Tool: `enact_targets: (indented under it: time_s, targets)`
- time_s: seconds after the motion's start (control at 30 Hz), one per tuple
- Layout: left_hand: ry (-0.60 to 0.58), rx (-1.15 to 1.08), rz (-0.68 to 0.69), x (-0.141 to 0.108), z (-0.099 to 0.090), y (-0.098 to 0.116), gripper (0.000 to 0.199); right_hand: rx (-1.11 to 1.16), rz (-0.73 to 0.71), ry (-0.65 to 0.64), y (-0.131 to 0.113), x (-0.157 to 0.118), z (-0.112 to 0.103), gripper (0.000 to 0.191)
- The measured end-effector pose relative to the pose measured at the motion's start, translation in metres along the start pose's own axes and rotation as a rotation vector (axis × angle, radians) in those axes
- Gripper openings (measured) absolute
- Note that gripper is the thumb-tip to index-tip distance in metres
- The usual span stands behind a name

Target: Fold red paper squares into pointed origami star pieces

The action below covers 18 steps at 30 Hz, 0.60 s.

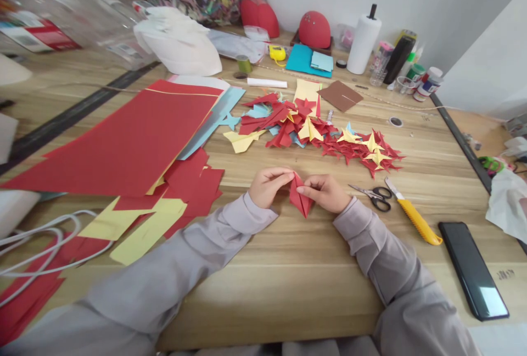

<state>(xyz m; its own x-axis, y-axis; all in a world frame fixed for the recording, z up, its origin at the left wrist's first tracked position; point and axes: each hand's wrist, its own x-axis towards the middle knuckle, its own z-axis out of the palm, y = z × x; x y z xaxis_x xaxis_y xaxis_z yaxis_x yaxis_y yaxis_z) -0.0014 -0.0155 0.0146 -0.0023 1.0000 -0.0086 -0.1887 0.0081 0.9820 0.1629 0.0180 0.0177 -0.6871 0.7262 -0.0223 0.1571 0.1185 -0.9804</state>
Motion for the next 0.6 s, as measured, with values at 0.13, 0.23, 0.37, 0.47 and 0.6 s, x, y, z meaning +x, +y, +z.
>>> enact_targets:
  time_s: [0.13,0.23,0.37,0.47,0.6]
  targets:
    - [-0.016,0.016,0.004,0.0002,-0.0003,-0.0003,0.020,0.012,0.012,0.018,0.0016,0.0012,0.0005,0.037]
    - [-0.016,0.038,0.012,0.0003,-0.0008,0.0001,0.022,0.016,0.014,0.030,0.0016,0.0007,0.0008,0.037]
    - [0.010,0.049,0.047,0.0008,-0.0009,-0.0007,0.023,0.006,0.023,0.040,-0.0001,-0.0008,0.0013,0.038]
    - [0.022,0.017,0.037,0.0010,0.0001,-0.0024,0.023,-0.024,0.053,0.062,-0.0008,-0.0010,0.0013,0.044]
    - [0.032,-0.012,0.050,0.0006,0.0012,-0.0040,0.018,-0.055,0.049,0.053,-0.0006,-0.0007,0.0011,0.045]
